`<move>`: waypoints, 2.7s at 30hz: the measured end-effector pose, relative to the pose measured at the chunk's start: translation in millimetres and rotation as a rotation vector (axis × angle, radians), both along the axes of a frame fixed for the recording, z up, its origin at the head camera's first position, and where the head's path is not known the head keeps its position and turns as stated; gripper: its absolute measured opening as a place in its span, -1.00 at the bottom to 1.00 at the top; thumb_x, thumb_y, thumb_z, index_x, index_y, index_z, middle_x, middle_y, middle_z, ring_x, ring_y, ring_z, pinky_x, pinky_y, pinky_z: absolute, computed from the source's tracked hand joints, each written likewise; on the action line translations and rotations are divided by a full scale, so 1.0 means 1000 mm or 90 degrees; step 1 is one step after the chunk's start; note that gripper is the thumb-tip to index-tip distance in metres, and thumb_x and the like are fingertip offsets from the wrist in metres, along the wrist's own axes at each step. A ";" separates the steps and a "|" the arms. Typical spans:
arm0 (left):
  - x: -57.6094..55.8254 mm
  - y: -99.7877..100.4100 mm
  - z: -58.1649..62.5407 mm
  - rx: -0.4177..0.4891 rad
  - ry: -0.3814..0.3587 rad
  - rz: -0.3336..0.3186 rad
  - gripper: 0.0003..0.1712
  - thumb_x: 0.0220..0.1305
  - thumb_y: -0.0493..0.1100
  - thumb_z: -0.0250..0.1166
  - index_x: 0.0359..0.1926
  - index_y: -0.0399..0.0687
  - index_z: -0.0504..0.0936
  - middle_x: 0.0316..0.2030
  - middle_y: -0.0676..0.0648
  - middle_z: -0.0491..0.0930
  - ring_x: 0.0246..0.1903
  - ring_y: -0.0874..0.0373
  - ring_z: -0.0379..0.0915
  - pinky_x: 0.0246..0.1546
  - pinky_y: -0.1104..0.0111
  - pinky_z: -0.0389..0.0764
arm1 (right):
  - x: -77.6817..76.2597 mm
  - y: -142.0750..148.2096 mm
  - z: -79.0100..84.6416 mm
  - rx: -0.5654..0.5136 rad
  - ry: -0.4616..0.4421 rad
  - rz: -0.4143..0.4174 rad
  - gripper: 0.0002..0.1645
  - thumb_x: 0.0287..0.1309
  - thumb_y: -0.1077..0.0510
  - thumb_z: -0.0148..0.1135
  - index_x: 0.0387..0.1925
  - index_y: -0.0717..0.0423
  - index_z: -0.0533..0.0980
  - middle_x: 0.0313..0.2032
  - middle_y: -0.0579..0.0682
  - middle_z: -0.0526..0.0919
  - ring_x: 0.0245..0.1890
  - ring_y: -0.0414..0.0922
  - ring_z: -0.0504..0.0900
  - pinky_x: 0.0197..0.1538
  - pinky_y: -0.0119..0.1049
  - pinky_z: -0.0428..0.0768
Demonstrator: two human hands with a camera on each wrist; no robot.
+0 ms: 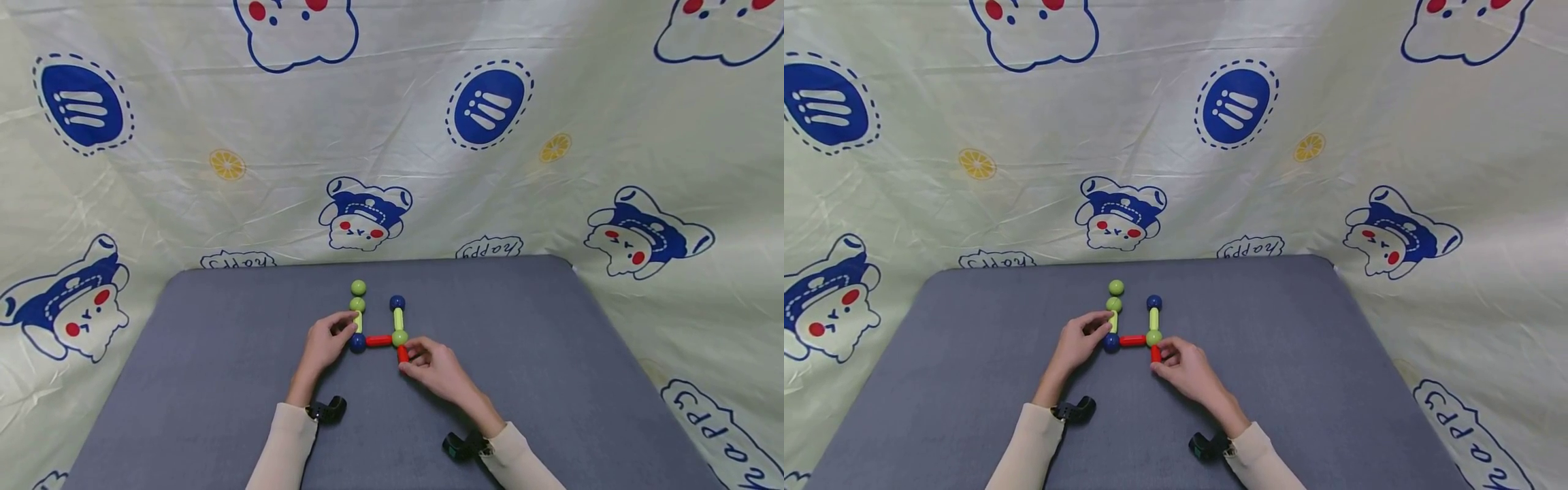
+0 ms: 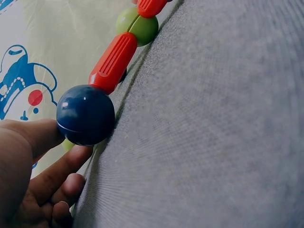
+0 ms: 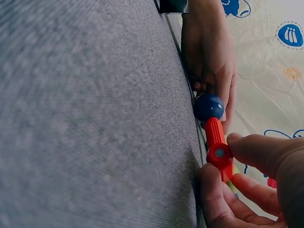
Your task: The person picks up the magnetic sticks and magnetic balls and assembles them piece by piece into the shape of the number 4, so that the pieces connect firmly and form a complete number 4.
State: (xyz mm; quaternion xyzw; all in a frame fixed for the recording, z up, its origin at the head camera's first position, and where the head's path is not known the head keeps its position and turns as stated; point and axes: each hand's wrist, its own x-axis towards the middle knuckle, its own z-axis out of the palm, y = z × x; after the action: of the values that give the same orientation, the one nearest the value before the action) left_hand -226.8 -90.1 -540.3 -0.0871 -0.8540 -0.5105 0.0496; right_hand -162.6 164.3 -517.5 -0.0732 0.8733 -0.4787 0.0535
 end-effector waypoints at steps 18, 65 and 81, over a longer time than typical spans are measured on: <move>0.000 0.000 0.000 0.001 0.002 0.001 -0.74 0.35 -0.16 0.41 0.04 0.01 0.78 -0.23 -0.05 0.73 -0.41 0.24 0.43 -0.33 0.42 0.43 | -0.006 0.006 -0.002 0.007 0.006 0.026 -0.59 0.25 0.06 0.45 0.05 0.16 0.61 -0.18 0.02 0.71 -0.31 -0.23 0.67 -0.27 -0.38 0.61; -0.042 -0.020 0.035 -0.088 -0.018 -0.043 -0.55 0.41 -0.06 0.33 0.22 -0.16 0.63 -0.04 -0.22 0.72 -0.05 -0.17 0.70 0.01 -0.02 0.64 | -0.044 0.006 -0.007 0.019 0.044 0.075 -0.65 0.35 0.02 0.36 0.11 0.01 0.65 -0.01 0.06 0.74 -0.27 -0.20 0.64 -0.21 -0.32 0.58; -0.099 -0.006 0.043 -0.206 -0.116 -0.084 -0.38 0.39 0.13 0.33 0.33 -0.10 0.54 0.10 -0.25 0.64 -0.02 -0.09 0.58 0.06 0.05 0.61 | -0.045 0.008 -0.007 0.018 0.041 0.082 -0.65 0.36 0.01 0.35 0.11 0.00 0.65 -0.01 0.05 0.74 -0.27 -0.20 0.64 -0.20 -0.33 0.58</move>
State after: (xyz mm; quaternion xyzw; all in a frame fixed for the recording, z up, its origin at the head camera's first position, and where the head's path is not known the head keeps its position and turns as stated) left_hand -325.9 -96.2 -497.8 -0.1027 -0.9184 -0.3745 -0.0761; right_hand -207.8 171.9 -524.8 -0.1438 0.8746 -0.4595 0.0574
